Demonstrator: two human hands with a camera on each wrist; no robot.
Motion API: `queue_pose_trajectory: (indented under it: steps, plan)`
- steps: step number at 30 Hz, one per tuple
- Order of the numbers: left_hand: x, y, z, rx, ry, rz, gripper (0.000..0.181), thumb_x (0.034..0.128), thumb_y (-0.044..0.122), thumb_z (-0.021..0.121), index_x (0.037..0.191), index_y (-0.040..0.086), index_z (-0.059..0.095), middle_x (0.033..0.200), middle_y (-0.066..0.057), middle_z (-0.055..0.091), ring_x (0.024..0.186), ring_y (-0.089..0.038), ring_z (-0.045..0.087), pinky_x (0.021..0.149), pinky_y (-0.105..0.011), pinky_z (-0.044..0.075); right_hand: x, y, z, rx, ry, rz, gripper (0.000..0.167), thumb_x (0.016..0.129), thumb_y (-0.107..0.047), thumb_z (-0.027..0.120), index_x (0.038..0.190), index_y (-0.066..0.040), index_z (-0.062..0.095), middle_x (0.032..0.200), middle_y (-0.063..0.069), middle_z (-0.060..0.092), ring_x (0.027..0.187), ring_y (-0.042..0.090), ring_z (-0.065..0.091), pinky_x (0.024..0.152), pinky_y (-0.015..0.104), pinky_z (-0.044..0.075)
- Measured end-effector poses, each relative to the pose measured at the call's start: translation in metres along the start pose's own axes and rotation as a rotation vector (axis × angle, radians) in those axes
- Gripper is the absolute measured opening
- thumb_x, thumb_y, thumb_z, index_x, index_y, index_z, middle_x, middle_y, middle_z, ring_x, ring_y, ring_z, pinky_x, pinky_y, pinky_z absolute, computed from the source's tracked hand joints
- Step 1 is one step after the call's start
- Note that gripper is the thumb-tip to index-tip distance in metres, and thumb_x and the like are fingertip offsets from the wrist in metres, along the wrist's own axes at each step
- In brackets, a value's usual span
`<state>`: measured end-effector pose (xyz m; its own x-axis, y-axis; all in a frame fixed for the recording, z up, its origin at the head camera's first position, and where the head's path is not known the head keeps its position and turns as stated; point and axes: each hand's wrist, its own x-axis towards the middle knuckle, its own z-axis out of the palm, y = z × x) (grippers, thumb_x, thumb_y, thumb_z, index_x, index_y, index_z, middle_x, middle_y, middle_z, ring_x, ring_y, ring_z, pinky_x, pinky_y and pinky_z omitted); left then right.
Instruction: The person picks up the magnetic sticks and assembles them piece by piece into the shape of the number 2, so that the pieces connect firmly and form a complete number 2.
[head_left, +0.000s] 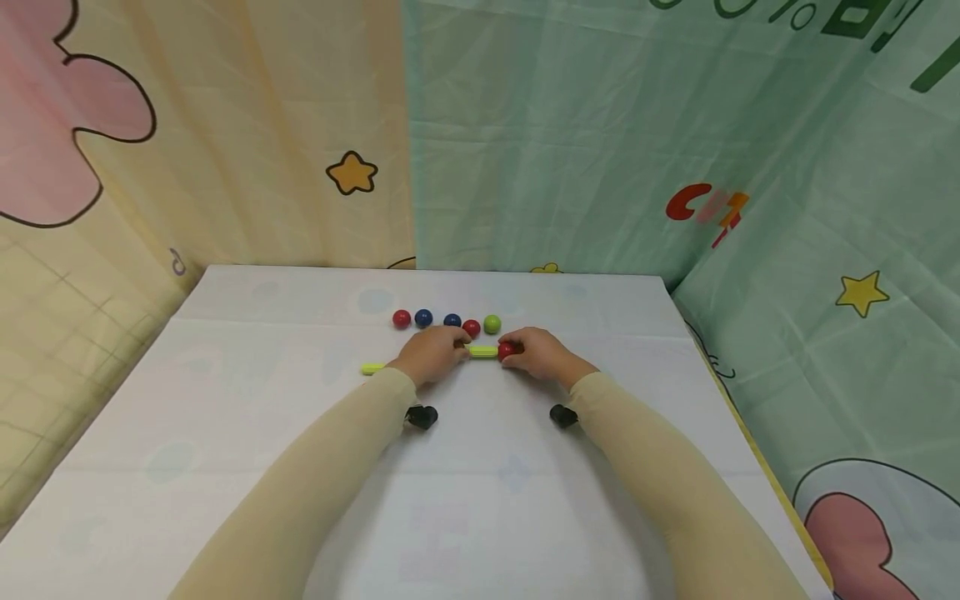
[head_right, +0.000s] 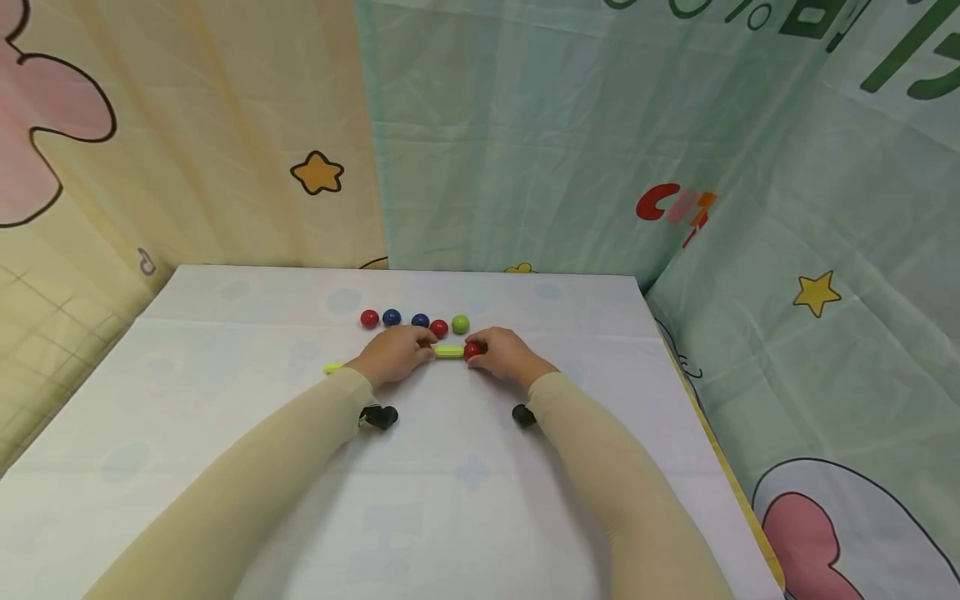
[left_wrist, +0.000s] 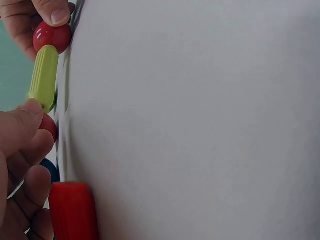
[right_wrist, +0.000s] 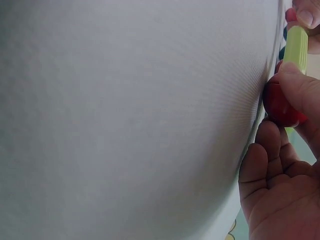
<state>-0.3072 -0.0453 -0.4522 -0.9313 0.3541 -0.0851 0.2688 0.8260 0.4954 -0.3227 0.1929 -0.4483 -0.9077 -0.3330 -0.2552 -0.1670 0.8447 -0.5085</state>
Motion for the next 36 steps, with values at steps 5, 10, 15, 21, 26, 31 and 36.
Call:
queue_pose_trajectory:
  steps: [5, 10, 15, 21, 26, 31, 36]
  plan:
    - [-0.002, -0.008, -0.009, -0.035, 0.009, -0.031, 0.037, 0.1039, 0.032, 0.068, 0.138, 0.019, 0.068, 0.122, -0.001, 0.072, 0.114, -0.023, 0.065, 0.108, -0.044, 0.053, -0.001, 0.000, 0.000, 0.001, 0.003, 0.022, 0.050, 0.098, -0.027, 0.077, 0.145, -0.015, 0.064, 0.137, 0.010, 0.065, 0.126, 0.027, 0.057, 0.115, 0.047, 0.045]
    - [-0.004, -0.019, -0.022, -0.039, 0.052, -0.025, 0.037, 0.1033, 0.030, 0.069, 0.138, 0.016, 0.068, 0.122, -0.003, 0.071, 0.116, -0.024, 0.063, 0.109, -0.044, 0.052, -0.001, 0.003, -0.001, 0.004, 0.001, 0.034, 0.050, 0.098, -0.028, 0.076, 0.146, -0.016, 0.064, 0.138, 0.010, 0.064, 0.126, 0.027, 0.056, 0.115, 0.048, 0.045]
    - [-0.008, -0.033, -0.036, -0.038, 0.119, -0.011, 0.038, 0.1028, 0.026, 0.070, 0.138, 0.012, 0.067, 0.129, -0.009, 0.068, 0.120, -0.028, 0.063, 0.111, -0.047, 0.050, -0.002, 0.009, -0.002, 0.004, 0.003, 0.036, 0.050, 0.098, -0.028, 0.076, 0.146, -0.016, 0.064, 0.135, 0.009, 0.065, 0.124, 0.027, 0.057, 0.114, 0.048, 0.046]
    - [-0.011, -0.052, -0.047, -0.026, 0.226, -0.048, 0.041, 0.1013, 0.024, 0.072, 0.139, 0.009, 0.066, 0.138, -0.016, 0.062, 0.126, -0.038, 0.057, 0.113, -0.055, 0.046, -0.004, 0.014, -0.005, 0.009, 0.007, 0.032, 0.050, 0.099, -0.028, 0.075, 0.146, -0.016, 0.064, 0.134, 0.009, 0.066, 0.123, 0.028, 0.057, 0.114, 0.048, 0.046]
    - [-0.007, -0.070, -0.049, -0.015, 0.246, -0.120, 0.050, 0.1007, 0.027, 0.073, 0.146, 0.009, 0.059, 0.153, -0.018, 0.054, 0.139, -0.044, 0.050, 0.118, -0.059, 0.041, -0.008, 0.016, -0.008, 0.015, 0.009, 0.031, 0.049, 0.099, -0.026, 0.075, 0.145, -0.014, 0.064, 0.134, 0.011, 0.066, 0.123, 0.028, 0.057, 0.113, 0.048, 0.047]
    - [-0.006, -0.080, -0.050, -0.070, 0.188, -0.186, 0.056, 0.1022, 0.028, 0.070, 0.152, 0.010, 0.054, 0.157, -0.018, 0.052, 0.143, -0.044, 0.049, 0.120, -0.061, 0.039, -0.009, 0.019, -0.009, 0.013, 0.005, 0.037, 0.050, 0.099, -0.026, 0.075, 0.146, -0.014, 0.064, 0.134, 0.011, 0.066, 0.123, 0.028, 0.057, 0.113, 0.048, 0.047]
    - [-0.011, -0.082, -0.053, -0.151, 0.141, -0.228, 0.057, 0.1045, 0.027, 0.066, 0.157, 0.012, 0.048, 0.161, -0.016, 0.049, 0.148, -0.041, 0.044, 0.122, -0.062, 0.035, -0.009, 0.020, -0.010, 0.030, 0.006, 0.033, 0.051, 0.098, -0.026, 0.076, 0.146, -0.014, 0.064, 0.135, 0.011, 0.066, 0.123, 0.028, 0.058, 0.113, 0.048, 0.047]
